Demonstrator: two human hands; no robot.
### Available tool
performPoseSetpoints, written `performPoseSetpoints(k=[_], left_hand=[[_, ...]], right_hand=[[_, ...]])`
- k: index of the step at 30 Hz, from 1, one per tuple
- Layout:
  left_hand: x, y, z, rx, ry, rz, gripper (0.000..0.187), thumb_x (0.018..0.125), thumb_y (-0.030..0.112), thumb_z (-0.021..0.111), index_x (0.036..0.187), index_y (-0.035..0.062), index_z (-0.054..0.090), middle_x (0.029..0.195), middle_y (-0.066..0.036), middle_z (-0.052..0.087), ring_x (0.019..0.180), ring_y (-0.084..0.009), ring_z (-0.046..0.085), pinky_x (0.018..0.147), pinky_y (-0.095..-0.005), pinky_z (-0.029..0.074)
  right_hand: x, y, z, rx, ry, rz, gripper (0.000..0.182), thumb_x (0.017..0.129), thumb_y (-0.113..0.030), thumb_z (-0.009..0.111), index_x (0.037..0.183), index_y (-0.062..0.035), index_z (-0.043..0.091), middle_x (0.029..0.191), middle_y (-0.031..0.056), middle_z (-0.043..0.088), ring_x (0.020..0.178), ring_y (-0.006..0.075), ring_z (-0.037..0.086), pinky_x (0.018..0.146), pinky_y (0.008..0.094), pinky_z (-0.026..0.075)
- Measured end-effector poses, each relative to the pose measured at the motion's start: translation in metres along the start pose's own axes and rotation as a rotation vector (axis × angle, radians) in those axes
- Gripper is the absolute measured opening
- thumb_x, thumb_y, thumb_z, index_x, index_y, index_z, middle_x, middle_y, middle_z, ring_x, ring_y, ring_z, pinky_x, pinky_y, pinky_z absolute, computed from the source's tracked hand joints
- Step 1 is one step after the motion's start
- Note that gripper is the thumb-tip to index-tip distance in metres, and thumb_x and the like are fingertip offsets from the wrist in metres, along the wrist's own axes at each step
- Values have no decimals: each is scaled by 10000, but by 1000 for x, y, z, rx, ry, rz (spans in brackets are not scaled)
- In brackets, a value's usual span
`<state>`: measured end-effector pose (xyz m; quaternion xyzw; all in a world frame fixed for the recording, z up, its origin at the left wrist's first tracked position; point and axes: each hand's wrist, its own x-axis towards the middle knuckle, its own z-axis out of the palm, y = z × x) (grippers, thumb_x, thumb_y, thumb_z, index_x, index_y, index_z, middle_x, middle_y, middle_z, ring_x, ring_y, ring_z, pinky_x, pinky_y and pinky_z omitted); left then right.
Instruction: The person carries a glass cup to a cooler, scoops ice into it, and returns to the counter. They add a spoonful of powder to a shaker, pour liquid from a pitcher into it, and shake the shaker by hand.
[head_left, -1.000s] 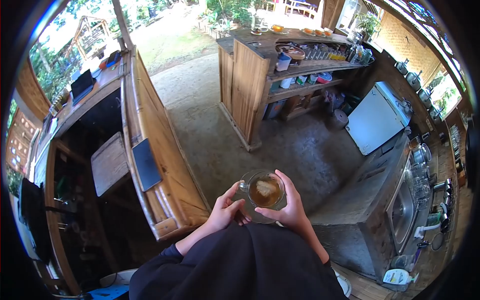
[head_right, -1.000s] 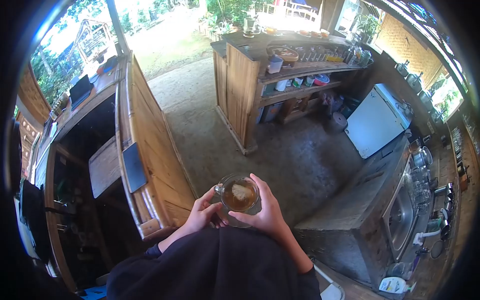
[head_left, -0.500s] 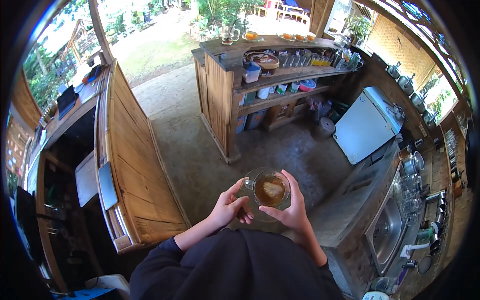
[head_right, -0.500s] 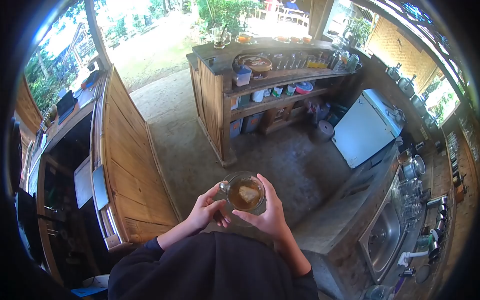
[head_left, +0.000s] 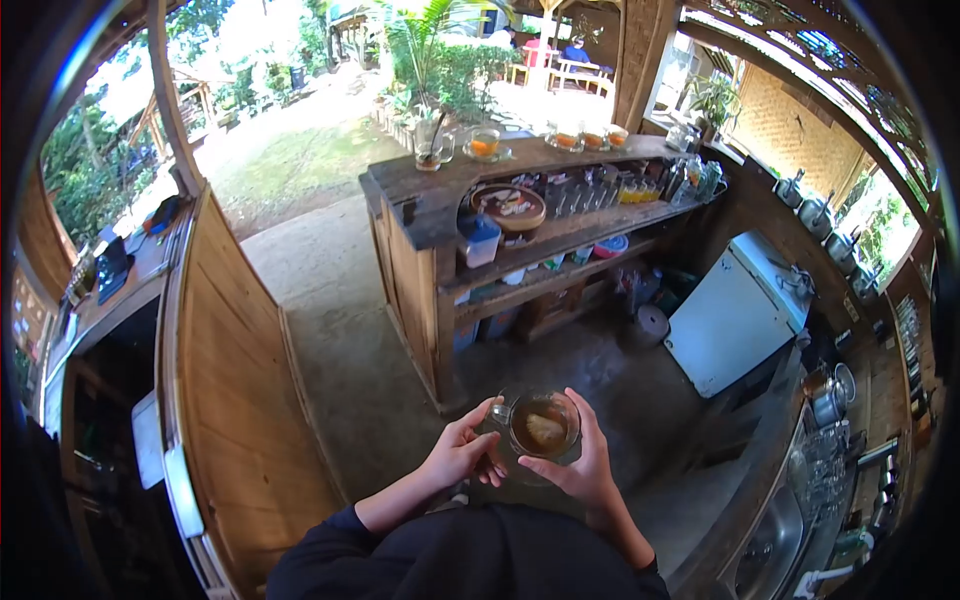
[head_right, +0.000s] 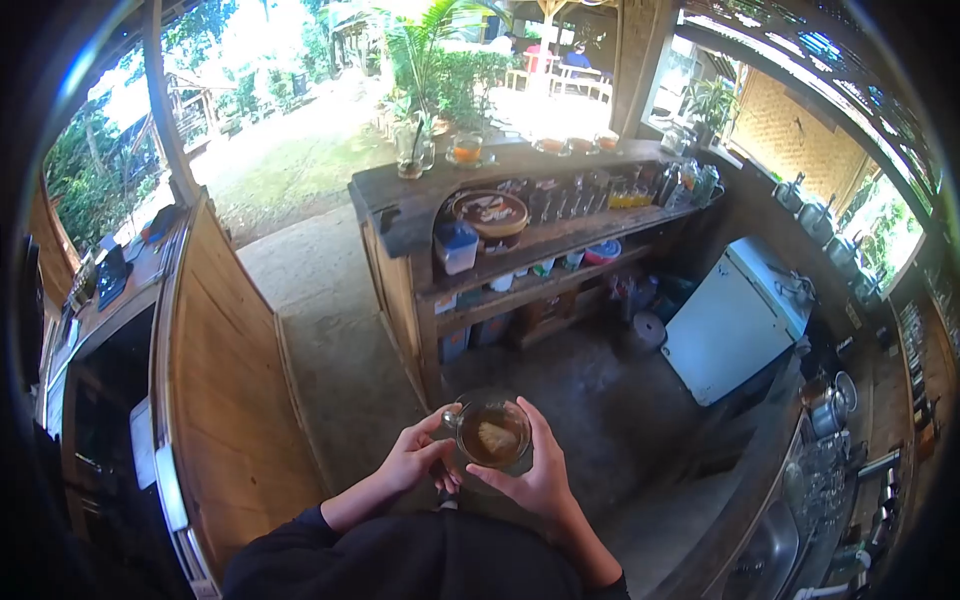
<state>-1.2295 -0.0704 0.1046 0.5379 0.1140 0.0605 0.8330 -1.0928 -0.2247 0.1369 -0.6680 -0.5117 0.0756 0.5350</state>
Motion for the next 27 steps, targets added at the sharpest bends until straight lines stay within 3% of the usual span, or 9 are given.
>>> performPoseSetpoints(k=[2,15,23,27], left_hand=[[34,13,-10,40,-6,-8,527,943,108,402,1410,98,158,674,-148,643,552,-216,649,447,-247,501],[233,65,-38,103,-89,-49,541,939,110,396,1420,126,148,676,-130,647,555,-201,648,457,-246,505],[357,71,-15,120,-45,-13,540,926,113,401,1413,99,168,672,-134,647,533,-198,641,438,-231,493],[424,80,-3,99,-40,-12,558,938,120,410,1422,117,133,680,-129,643,550,-206,643,442,-239,490]], right_hand=[[31,17,-8,-13,6,3,903,602,-182,844,1296,50,316,1186,166,529,1114,239,523,959,343,393],[171,127,-70,-59,99,17,909,599,-176,836,1294,54,297,1180,183,528,1111,251,525,958,349,399],[241,209,-143,-43,88,-19,907,608,-181,834,1299,51,295,1187,182,519,1115,253,520,956,349,401],[289,240,-191,-90,96,-50,901,599,-249,841,1295,17,335,1159,176,545,1071,276,561,912,357,445]])
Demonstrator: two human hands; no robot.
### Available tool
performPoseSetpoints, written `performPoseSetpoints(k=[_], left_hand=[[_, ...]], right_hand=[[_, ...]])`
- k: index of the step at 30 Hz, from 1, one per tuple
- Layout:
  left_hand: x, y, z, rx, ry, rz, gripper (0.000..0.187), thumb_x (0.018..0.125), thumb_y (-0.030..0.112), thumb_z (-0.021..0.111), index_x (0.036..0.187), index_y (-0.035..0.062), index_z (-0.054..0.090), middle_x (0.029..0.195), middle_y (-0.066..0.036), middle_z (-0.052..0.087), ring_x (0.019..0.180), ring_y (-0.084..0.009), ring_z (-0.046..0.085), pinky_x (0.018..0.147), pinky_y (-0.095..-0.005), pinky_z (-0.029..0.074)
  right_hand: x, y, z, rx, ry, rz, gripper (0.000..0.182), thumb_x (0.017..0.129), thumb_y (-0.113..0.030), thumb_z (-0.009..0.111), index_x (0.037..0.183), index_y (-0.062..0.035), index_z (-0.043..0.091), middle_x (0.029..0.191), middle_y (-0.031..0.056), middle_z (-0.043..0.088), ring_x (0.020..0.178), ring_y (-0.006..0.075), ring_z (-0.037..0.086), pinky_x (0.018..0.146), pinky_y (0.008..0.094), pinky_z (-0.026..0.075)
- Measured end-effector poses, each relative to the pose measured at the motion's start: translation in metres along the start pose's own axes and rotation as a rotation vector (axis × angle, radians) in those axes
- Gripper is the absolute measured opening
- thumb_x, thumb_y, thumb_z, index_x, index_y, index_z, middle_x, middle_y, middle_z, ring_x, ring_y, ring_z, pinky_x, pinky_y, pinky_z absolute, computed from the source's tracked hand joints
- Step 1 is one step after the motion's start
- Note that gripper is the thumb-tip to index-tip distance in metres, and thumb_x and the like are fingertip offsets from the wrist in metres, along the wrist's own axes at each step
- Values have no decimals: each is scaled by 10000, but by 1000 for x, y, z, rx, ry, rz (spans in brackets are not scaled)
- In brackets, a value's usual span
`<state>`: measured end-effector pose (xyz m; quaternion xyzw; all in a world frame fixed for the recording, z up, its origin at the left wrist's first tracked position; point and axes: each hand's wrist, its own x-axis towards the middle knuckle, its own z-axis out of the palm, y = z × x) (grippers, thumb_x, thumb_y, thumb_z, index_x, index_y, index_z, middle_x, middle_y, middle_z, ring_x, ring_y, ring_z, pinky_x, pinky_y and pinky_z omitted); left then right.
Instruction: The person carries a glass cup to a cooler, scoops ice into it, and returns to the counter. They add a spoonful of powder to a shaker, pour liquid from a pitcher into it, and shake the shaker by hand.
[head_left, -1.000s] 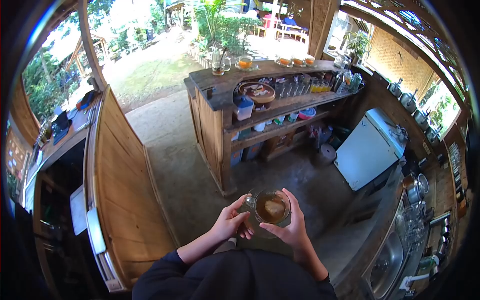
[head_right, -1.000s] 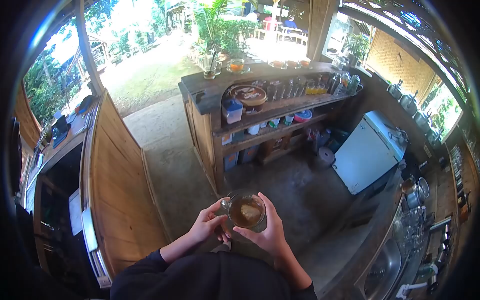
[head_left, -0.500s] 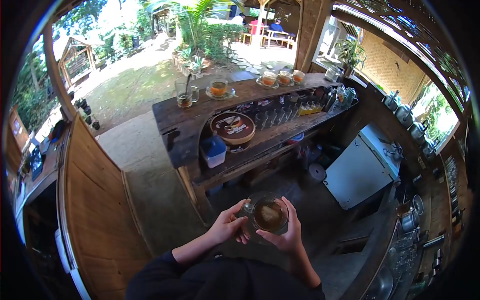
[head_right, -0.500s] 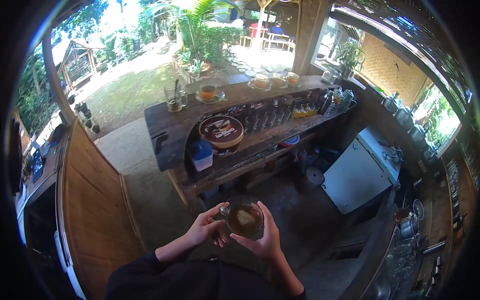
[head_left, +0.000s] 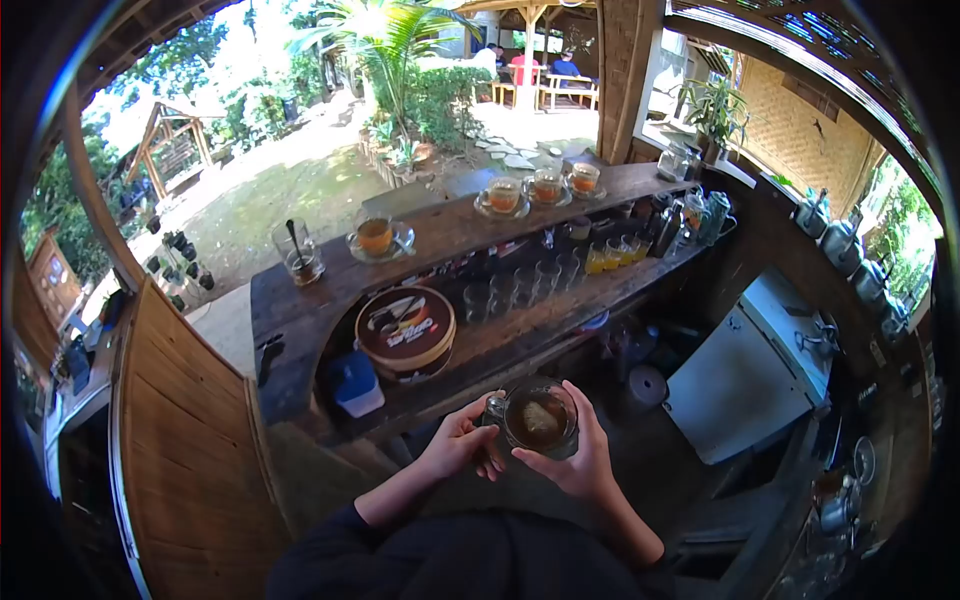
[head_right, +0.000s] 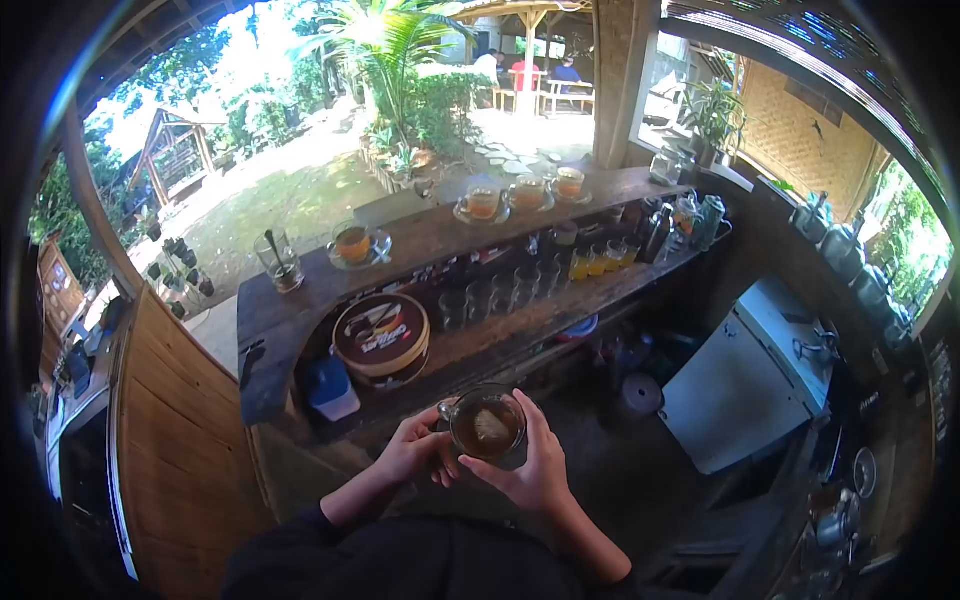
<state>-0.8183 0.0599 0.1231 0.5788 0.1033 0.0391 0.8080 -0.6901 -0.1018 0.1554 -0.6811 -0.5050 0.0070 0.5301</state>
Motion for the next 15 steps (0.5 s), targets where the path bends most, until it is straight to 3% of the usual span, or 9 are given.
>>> performPoseSetpoints(k=[5,7,14,15], left_hand=[[63,14,5,-15,108,65,546,934,117,414,1415,121,156,669,-134,641,534,-209,639,431,-237,483],[81,22,-1,-10,160,89,542,931,113,414,1413,122,165,661,-134,639,528,-209,637,428,-236,480],[133,46,-40,-27,398,133,509,910,86,410,1389,103,239,611,-120,621,479,-197,611,416,-228,467],[138,48,-49,-28,412,135,509,910,86,410,1389,103,239,611,-120,621,479,-197,611,416,-228,467]], right_hand=[[66,42,-30,17,-92,-63,898,599,-279,837,1293,2,341,1153,170,544,1051,281,570,896,359,455],[91,55,-33,72,-169,3,919,590,-193,846,1309,7,311,1202,171,516,1126,252,516,963,348,399],[179,102,-6,132,-303,-20,902,600,-211,839,1308,-8,318,1203,160,517,1140,245,504,969,352,392],[190,110,1,139,-304,-38,901,603,-266,833,1307,-21,326,1191,166,521,1122,267,519,947,359,413]])
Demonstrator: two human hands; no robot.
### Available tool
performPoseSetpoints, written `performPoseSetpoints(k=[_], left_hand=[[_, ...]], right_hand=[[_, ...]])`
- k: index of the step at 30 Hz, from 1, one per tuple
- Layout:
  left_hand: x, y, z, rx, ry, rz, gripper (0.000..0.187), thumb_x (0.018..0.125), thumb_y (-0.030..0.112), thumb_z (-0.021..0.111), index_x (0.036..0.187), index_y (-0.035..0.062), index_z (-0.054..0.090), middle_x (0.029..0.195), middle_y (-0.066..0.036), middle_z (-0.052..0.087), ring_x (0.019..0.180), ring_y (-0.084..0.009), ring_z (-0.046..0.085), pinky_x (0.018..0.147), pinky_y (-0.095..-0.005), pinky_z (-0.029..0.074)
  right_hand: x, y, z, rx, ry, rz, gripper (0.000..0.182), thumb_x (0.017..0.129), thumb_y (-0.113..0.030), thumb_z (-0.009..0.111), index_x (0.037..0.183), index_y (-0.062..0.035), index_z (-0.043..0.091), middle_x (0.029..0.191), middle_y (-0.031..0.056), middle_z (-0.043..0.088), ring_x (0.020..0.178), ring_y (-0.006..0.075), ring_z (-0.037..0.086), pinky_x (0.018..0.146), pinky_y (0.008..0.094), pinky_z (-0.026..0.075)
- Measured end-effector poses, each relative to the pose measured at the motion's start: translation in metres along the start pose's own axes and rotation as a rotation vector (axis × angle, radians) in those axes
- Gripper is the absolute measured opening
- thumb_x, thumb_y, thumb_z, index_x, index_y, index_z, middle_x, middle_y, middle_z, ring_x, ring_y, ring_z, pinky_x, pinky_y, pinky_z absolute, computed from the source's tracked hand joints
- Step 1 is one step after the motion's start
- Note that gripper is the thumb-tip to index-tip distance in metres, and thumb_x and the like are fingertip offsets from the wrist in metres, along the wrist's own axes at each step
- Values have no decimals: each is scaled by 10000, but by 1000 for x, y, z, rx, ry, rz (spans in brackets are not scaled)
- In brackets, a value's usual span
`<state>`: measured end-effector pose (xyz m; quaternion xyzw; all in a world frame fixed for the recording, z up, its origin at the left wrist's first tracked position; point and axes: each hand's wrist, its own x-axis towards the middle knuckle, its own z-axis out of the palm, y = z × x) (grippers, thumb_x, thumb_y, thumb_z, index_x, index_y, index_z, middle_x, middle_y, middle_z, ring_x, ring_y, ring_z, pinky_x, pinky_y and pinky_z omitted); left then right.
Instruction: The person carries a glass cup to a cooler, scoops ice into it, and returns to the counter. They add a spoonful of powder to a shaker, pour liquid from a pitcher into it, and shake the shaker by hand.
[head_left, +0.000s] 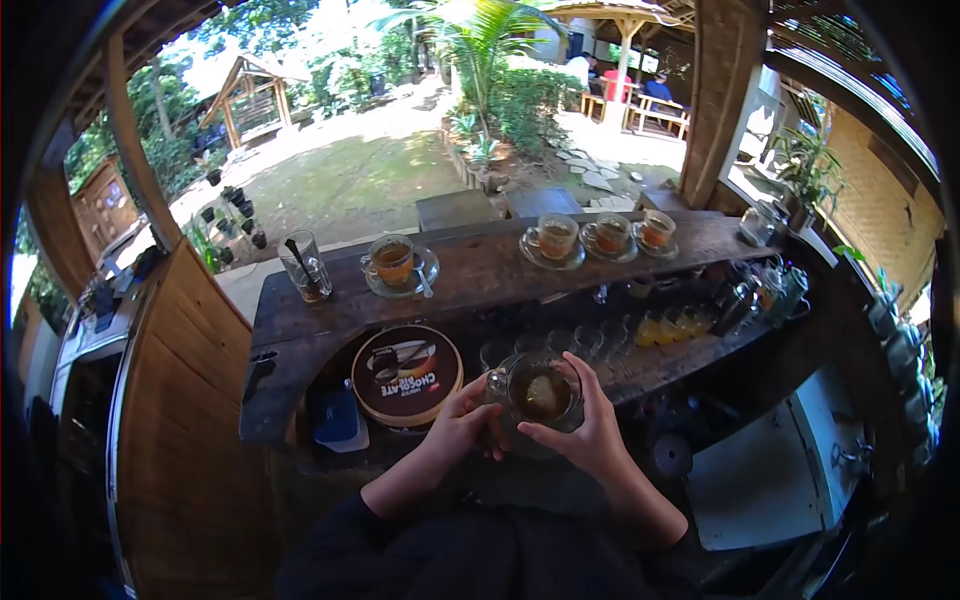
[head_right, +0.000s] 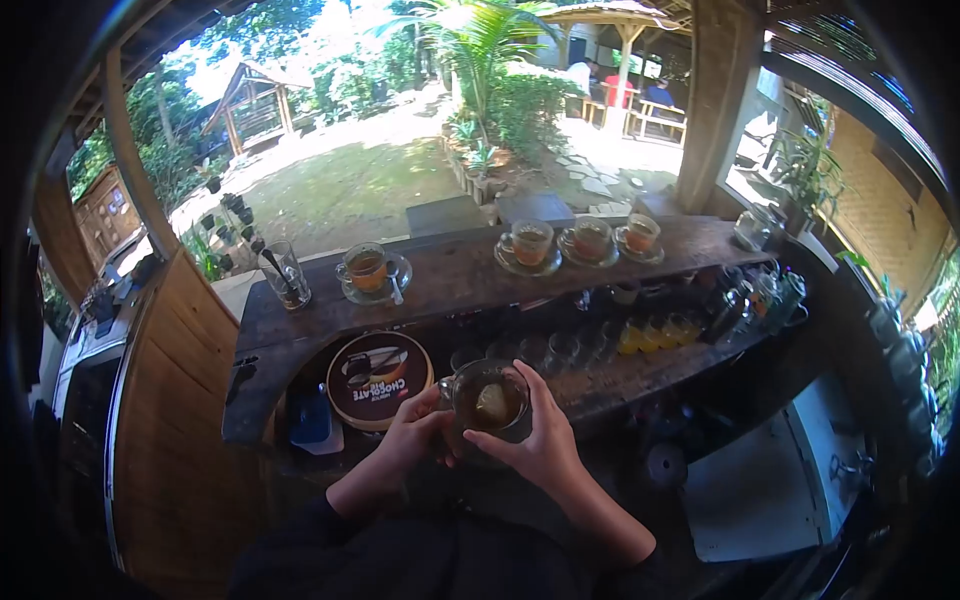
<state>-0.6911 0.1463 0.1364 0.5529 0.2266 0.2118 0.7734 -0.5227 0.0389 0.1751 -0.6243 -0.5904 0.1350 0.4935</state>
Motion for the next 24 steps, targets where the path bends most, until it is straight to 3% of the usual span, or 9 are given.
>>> performPoseSetpoints(k=[3,6,8,11,14,16,20,22,24], left_hand=[[29,8,-11,-39,38,44,489,909,79,410,1376,95,265,642,-120,623,487,-203,614,418,-242,482],[53,17,-22,-163,62,55,471,904,62,417,1359,90,297,769,-112,635,520,-209,625,412,-252,493],[72,19,-27,-308,183,111,469,900,46,425,1352,91,312,899,-90,623,566,-211,638,416,-248,502],[80,31,-40,-203,182,72,475,899,39,430,1356,96,312,961,-69,609,591,-206,643,434,-240,508],[84,35,-48,-205,222,111,484,905,47,429,1367,98,295,885,-95,630,583,-208,646,447,-240,512],[90,32,-54,-191,262,126,489,908,52,427,1372,103,284,838,-107,636,583,-212,649,446,-239,509],[108,24,-58,-194,352,163,503,913,65,420,1385,126,256,719,-133,642,588,-219,657,448,-237,504],[117,24,-55,-169,420,175,506,912,67,422,1385,134,255,726,-128,643,591,-218,658,451,-236,505],[128,22,-57,-135,478,188,508,911,69,423,1385,141,254,734,-124,644,594,-216,658,453,-234,505]], right_hand=[[38,16,1,-23,-30,-34,902,610,-326,824,1306,-34,331,1178,170,526,1104,291,532,926,370,432],[76,27,2,-39,-78,-69,903,614,-332,820,1309,-38,325,1180,169,527,1108,295,530,927,377,431],[97,37,7,-28,-97,-89,903,616,-334,819,1311,-41,323,1182,169,527,1110,297,529,928,380,430],[128,49,10,21,-171,-94,899,603,-250,835,1304,-16,323,1185,158,530,1127,251,512,959,358,396],[155,57,13,39,-286,-123,917,596,-257,839,1312,-20,319,1184,161,534,1120,257,517,956,363,400],[172,63,14,-16,-368,-154,937,605,-360,818,1319,-34,306,1191,200,533,1114,320,532,925,384,432],[203,71,13,7,-478,-205,952,592,-271,842,1339,-35,302,1191,163,538,1122,258,518,955,364,401],[224,84,15,-5,-583,-239,977,601,-382,816,1340,-33,282,1196,200,533,1143,323,507,958,382,402],[242,92,17,35,-638,-260,980,601,-387,816,1342,-21,289,1209,201,523,1153,322,494,970,381,387]])
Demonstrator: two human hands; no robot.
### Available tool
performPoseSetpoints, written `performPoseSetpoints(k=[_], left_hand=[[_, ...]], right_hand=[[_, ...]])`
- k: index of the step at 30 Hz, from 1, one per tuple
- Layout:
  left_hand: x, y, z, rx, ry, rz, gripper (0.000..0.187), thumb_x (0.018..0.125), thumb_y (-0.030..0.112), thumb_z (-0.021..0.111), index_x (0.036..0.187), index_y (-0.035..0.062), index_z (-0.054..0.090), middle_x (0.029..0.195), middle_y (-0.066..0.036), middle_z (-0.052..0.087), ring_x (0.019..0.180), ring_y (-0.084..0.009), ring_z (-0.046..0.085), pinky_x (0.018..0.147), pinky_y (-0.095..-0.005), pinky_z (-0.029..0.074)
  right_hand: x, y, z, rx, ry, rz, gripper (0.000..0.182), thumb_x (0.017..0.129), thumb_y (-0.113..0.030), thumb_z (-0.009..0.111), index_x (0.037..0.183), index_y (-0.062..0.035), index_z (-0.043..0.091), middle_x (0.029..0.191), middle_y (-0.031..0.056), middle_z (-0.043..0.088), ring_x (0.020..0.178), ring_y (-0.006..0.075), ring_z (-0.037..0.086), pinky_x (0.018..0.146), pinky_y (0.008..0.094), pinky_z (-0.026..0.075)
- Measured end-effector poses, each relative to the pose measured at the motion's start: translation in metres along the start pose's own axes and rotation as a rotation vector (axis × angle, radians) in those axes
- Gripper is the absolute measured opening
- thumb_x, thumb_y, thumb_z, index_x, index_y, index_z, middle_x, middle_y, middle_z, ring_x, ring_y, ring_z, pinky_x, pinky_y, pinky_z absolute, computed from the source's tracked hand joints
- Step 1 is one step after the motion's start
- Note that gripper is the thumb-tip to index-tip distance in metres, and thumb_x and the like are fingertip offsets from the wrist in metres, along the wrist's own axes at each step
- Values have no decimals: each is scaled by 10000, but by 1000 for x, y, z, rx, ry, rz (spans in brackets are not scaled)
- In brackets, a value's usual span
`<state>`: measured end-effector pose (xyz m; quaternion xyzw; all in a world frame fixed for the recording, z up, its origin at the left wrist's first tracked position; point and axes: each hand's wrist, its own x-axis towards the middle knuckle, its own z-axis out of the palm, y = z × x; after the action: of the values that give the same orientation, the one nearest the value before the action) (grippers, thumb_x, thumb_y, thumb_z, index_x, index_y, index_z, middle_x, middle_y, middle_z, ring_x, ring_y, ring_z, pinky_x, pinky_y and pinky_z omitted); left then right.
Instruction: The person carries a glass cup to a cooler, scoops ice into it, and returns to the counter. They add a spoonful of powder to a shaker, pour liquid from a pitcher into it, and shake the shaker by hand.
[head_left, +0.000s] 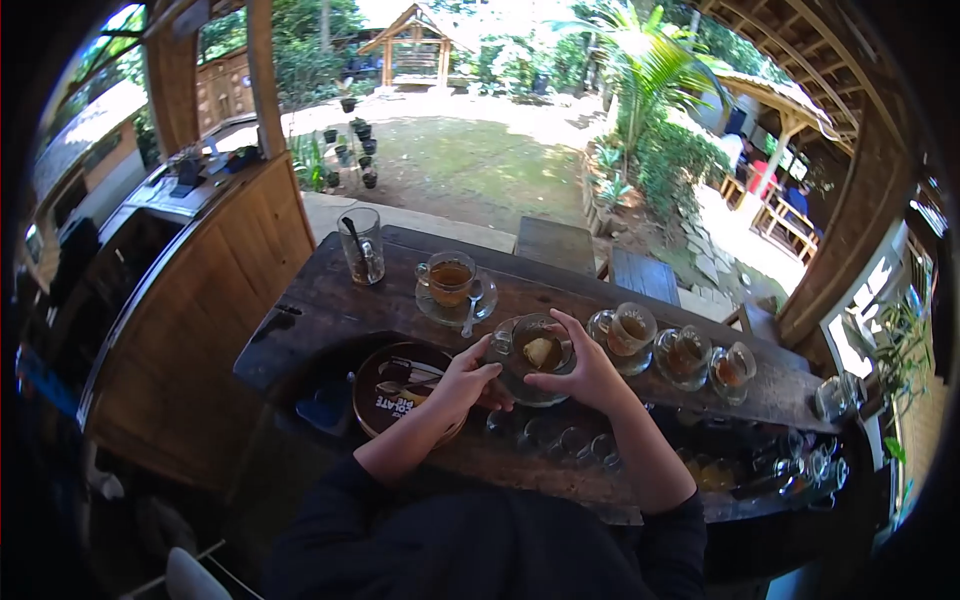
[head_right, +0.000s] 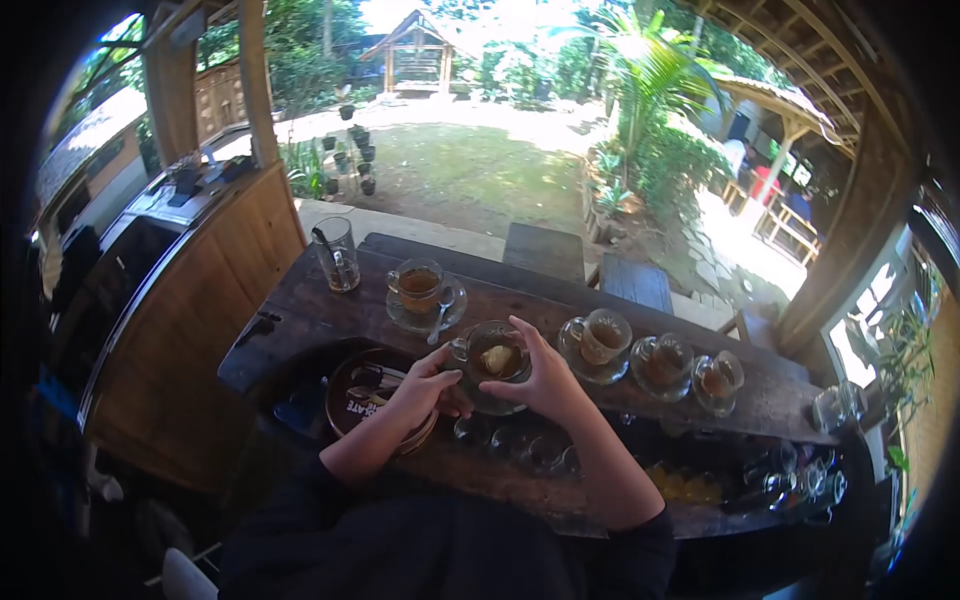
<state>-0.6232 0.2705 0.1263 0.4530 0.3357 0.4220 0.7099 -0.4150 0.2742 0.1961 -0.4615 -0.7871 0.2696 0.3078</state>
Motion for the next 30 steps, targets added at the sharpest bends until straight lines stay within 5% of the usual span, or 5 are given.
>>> performPoseSetpoints(k=[10,13,16,30], left_hand=[[44,-18,8,-165,47,-19,492,890,55,448,1351,162,314,919,-122,638,659,-240,668,467,-246,533],[52,-19,7,-184,71,-17,501,885,45,445,1351,173,314,930,-127,633,674,-252,668,489,-260,549],[59,-17,9,-219,83,-37,500,884,22,416,1349,168,305,948,-152,616,702,-270,665,524,-279,569],[100,-25,13,-184,191,-125,503,911,27,410,1368,196,283,1065,-156,569,799,-308,653,619,-315,586]], right_hand=[[47,35,-37,-71,-282,66,966,572,-296,850,1335,-3,335,1217,161,503,1120,236,503,949,325,405],[60,48,-38,-63,-308,32,998,545,-375,843,1322,9,349,1215,184,507,1138,292,496,965,353,395],[68,56,-38,-84,-302,-12,964,571,-291,850,1331,5,336,1217,158,504,1135,242,492,961,326,399],[88,90,-40,-122,-287,23,989,556,-320,854,1335,12,342,1232,161,501,1160,261,476,983,337,371]])
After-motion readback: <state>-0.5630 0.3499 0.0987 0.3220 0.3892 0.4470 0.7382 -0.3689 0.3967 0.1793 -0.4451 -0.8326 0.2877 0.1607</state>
